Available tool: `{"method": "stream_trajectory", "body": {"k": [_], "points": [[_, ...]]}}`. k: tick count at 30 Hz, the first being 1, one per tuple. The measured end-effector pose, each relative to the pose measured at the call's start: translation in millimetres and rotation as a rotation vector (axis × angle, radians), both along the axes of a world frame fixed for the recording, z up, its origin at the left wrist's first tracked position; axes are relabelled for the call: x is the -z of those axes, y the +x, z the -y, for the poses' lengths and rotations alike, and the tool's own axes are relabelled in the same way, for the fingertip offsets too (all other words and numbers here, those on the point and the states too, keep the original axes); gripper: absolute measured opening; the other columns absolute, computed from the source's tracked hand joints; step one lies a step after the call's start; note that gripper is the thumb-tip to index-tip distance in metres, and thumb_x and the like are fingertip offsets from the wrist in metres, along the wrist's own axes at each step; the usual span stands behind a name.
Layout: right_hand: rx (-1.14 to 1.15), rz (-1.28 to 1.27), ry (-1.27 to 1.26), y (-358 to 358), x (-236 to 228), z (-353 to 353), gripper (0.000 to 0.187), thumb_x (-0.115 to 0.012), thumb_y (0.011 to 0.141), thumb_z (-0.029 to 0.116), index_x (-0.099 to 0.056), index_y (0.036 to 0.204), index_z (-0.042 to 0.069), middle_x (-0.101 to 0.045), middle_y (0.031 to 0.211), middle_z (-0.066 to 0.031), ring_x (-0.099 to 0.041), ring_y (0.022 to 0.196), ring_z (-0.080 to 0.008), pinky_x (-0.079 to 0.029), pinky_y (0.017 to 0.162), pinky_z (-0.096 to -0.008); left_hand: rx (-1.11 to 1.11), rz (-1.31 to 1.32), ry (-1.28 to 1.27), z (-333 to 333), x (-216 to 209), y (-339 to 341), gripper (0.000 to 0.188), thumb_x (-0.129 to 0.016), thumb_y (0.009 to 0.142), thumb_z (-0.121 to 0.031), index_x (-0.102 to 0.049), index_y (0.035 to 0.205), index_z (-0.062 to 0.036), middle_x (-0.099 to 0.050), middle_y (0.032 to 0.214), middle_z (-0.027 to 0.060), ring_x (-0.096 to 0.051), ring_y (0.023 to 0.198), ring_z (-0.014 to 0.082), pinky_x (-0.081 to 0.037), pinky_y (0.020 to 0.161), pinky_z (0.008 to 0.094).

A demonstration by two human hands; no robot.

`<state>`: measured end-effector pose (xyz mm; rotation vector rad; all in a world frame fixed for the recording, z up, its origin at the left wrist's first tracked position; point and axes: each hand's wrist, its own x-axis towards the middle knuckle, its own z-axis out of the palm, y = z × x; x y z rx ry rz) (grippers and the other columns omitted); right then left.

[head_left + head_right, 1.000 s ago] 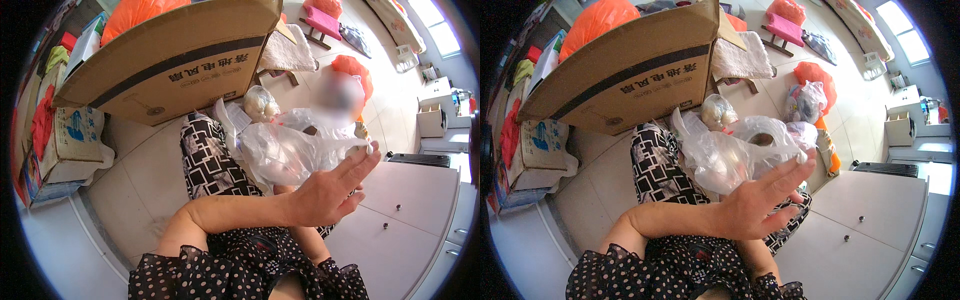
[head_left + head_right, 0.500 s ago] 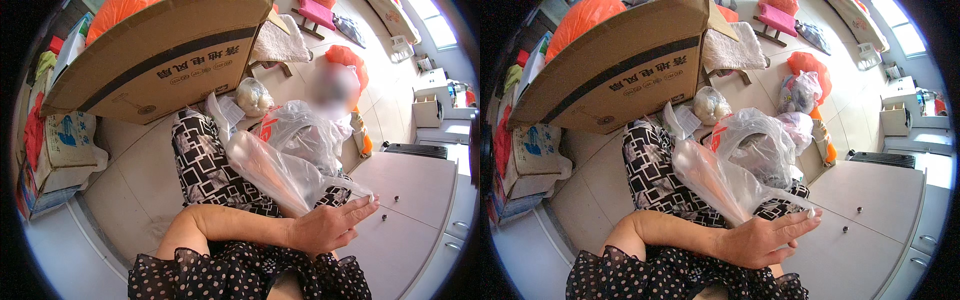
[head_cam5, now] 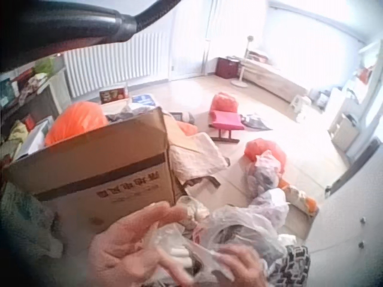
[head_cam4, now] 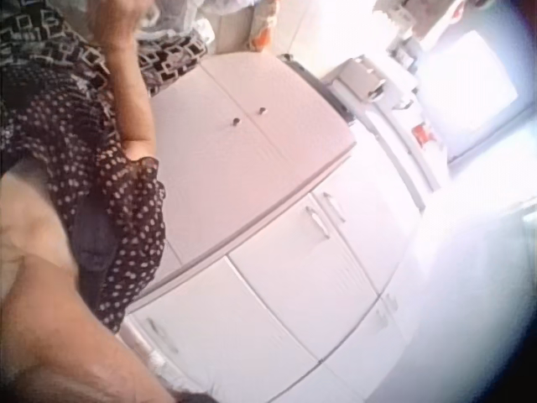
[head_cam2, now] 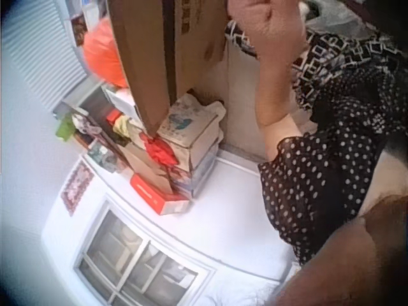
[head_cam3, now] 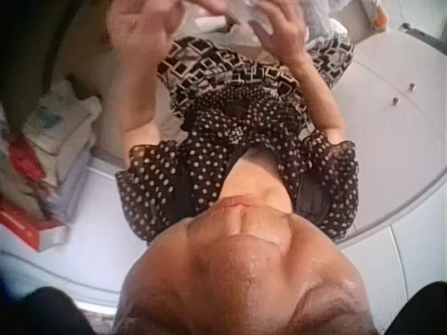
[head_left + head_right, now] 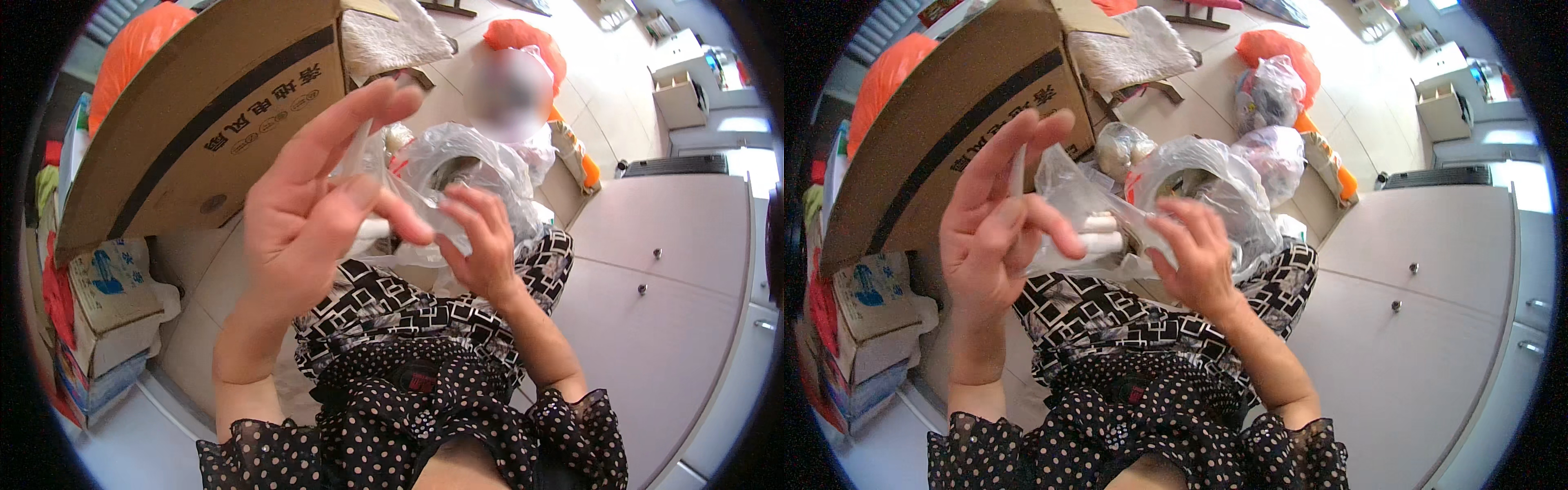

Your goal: The person unpacks items from plastic bags and cardboard boxes while sitting on the floor, then places boxes and packages onto a white cabinet shelf. They handle food boxes, medicine boxes, and plastic-wrapped items, arranging them on the cabinet and floor.

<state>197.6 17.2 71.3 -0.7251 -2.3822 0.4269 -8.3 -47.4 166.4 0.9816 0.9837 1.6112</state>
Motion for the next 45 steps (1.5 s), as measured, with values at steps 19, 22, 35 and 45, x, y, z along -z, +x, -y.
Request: {"method": "stream_trajectory", "body": {"k": [19, 22, 35, 45], "points": [[-0.476, -0.264, -1.052, -49.3, 77.0, 50.1, 0.034, -0.06, 0.082, 0.014, -0.057, 0.115, 0.009, -0.066, 0.086, -0.016, -0.064, 0.077, -0.0338, -0.05, 0.07, -0.0395, 0.586, -1.011, 0.203, -7.8, 61.7, -5.4, 0.037, -0.062, 0.074, -0.003, -0.064, 0.11, -0.0103, -0.065, 0.083, 0.0105, -0.064, 0.074, 0.025, -0.053, 0.065, 0.0338], [-0.509, 0.029, -1.257, -25.9, 79.6, 48.3, 0.016, -0.058, 0.083, 0.017, -0.061, 0.094, 0.005, -0.065, 0.082, -0.0156, -0.063, 0.077, -0.0355, -0.05, 0.07, -0.0411, 0.364, -0.762, -0.268, -62.0, 114.1, -30.5, 0.033, -0.061, 0.081, -0.009, -0.061, 0.113, -0.0063, -0.064, 0.077, 0.0109, -0.063, 0.067, 0.0261, -0.052, 0.064, 0.0348], [-0.668, -0.013, -1.852, 26.5, 139.0, 67.3, 0.036, -0.063, 0.073, 0.025, -0.06, 0.104, 0.005, -0.065, 0.096, -0.0197, -0.062, 0.09, -0.0367, -0.048, 0.079, -0.0429, 0.292, -1.692, -0.734, -182.7, 439.3, -0.9, 0.088, -0.082, 0.062, -0.025, -0.036, 0.137, -0.0223, -0.004, 0.153, 0.0123, -0.009, 0.139, 0.0408, -0.028, 0.102, 0.0655], [-0.572, -0.026, -1.653, 31.9, 143.4, 75.4, 0.034, -0.063, 0.075, 0.027, -0.061, 0.103, 0.008, -0.066, 0.085, -0.014, -0.063, 0.082, -0.0299, -0.047, 0.075, -0.0384, 0.057, -0.933, -0.792, -191.2, 422.5, -65.3, 0.038, -0.059, 0.078, -0.009, -0.055, 0.115, -0.0053, -0.063, 0.109, 0.0149, -0.059, 0.101, 0.0321, -0.047, 0.086, 0.0383]]}}
